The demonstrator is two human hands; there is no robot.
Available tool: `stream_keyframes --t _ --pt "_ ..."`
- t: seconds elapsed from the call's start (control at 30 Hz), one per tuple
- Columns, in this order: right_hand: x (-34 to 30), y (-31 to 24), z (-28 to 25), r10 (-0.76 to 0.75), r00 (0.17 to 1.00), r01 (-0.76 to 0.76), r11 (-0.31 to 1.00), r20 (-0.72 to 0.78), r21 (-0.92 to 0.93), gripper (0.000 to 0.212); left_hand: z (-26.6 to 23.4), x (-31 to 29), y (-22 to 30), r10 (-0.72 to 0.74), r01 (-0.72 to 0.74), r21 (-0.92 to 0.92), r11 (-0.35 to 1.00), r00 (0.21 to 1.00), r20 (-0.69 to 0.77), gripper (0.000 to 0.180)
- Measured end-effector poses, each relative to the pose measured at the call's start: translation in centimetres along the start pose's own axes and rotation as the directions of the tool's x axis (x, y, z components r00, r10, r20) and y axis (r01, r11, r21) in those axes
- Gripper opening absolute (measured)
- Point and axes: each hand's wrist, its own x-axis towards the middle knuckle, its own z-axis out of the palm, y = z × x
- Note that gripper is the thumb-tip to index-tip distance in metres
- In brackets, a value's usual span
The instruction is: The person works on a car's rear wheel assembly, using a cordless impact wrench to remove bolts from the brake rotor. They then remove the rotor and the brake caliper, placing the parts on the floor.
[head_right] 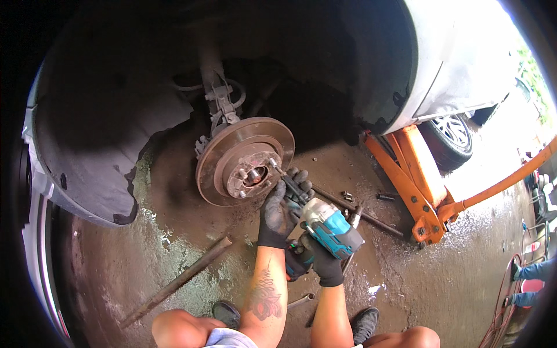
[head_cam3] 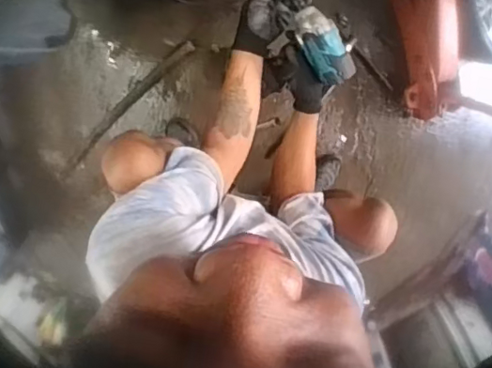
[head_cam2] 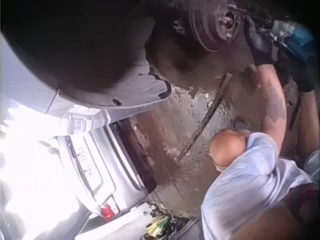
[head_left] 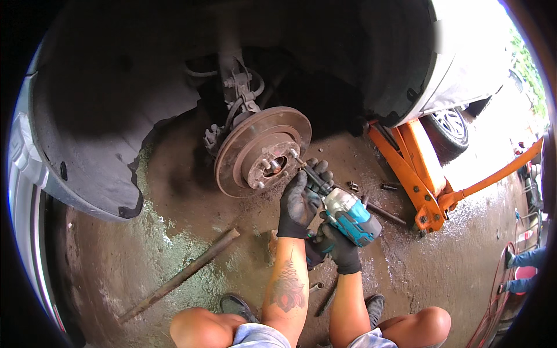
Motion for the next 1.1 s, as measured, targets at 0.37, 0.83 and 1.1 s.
stream_keyframes --t 0.37,0.83,1.1 --pt "1.0 -6.2 -2.4 -0.443 0.848 0.505 0.51 0.291 -0.696 0.039 0.3 0.3 -1.4 0.006 -0.005 0.028 1.0 1.0 -0.028 0.042" --pt "0.3 -4.2 -1.0 -0.459 0.819 0.51 0.307 0.344 -0.804 0.03 0.7 0.4 -1.3 -0.001 -0.012 -0.127 0.992 0.995 -0.098 0.039" --pt "0.6 -1.3 -1.4 -0.001 1.0 0.001 0.999 -0.006 0.035 0.023 -0.5 0.5 -1.6 0.084 -0.096 -0.115 0.989 0.991 -0.104 0.042"
